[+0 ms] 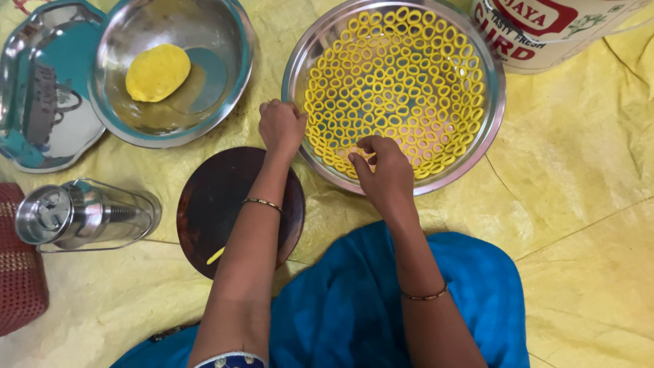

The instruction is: The person rolls small pieces of yellow dough into thin ropes on a wooden board, then joins the ends to form rings and places them on a metal tray. The process is repeated continuously throughout the clip.

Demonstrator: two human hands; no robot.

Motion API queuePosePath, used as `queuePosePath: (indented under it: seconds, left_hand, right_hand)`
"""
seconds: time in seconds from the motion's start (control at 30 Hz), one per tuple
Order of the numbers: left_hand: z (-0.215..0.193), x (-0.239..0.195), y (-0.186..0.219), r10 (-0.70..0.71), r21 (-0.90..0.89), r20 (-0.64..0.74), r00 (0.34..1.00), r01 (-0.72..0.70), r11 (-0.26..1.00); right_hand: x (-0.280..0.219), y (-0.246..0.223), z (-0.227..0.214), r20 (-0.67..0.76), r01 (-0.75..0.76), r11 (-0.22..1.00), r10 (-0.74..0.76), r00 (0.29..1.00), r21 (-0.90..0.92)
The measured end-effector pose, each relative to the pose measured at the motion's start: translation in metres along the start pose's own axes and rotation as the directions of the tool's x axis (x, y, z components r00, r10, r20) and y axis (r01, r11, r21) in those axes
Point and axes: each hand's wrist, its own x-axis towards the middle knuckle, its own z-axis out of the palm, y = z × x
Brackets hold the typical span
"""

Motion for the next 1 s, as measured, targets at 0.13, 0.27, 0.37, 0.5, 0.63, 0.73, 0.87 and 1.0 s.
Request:
queuePosePath:
  seconds: [0.13, 0.27, 0.37, 0.5, 0.63, 0.73, 0.87, 1.0]
  left_hand:
    - [0.002, 0.002, 0.000, 0.031, 0.031, -0.018, 0.999, -0.030, 0.999]
    - [0.007, 0.007, -0.002, 0.040, 0.037, -0.066, 0.997, -0.038, 0.999]
    - [0.010, 0.008, -0.004, 0.072, 0.051, -0.104, 0.992, -0.067, 0.996]
    - [0.013, 0.011, -0.003, 0.063, 0.026, -0.141, 0.988, -0.060, 0.998]
    - [0.014, 0.014, -0.004, -0.055, -0.092, -0.125, 0.991, 0.044, 0.995]
    - [0.015, 0.018, -0.005, -0.132, -0.159, -0.078, 0.988, 0.118, 0.980]
    - [0.016, 0.015, -0.007, -0.068, -0.099, -0.113, 0.991, 0.056, 0.993]
    - [0.017, 0.014, -0.004, -0.010, -0.030, -0.165, 0.986, 0.005, 1.000]
  right_hand:
    - [0.000, -0.001, 0.001, 0.015, -0.011, 1.000, 0.011, 1.000, -0.028]
    - [0.000, -0.002, 0.001, 0.016, 0.020, 0.999, -0.020, 1.000, -0.025]
    - [-0.002, -0.002, 0.001, 0.012, 0.021, 1.000, -0.021, 1.000, -0.016]
    - [-0.001, -0.004, 0.002, 0.030, 0.016, 1.000, -0.016, 0.999, -0.019]
    - [-0.002, -0.006, 0.001, 0.043, 0.016, 1.000, -0.015, 0.999, -0.019]
    - [-0.002, -0.007, 0.001, 0.064, 0.001, 0.999, 0.001, 0.998, -0.033]
    - [-0.002, -0.009, 0.002, 0.070, -0.005, 1.000, 0.007, 0.998, -0.023]
    - [-0.003, -0.009, 0.003, 0.053, 0.016, 1.000, -0.015, 0.998, -0.011]
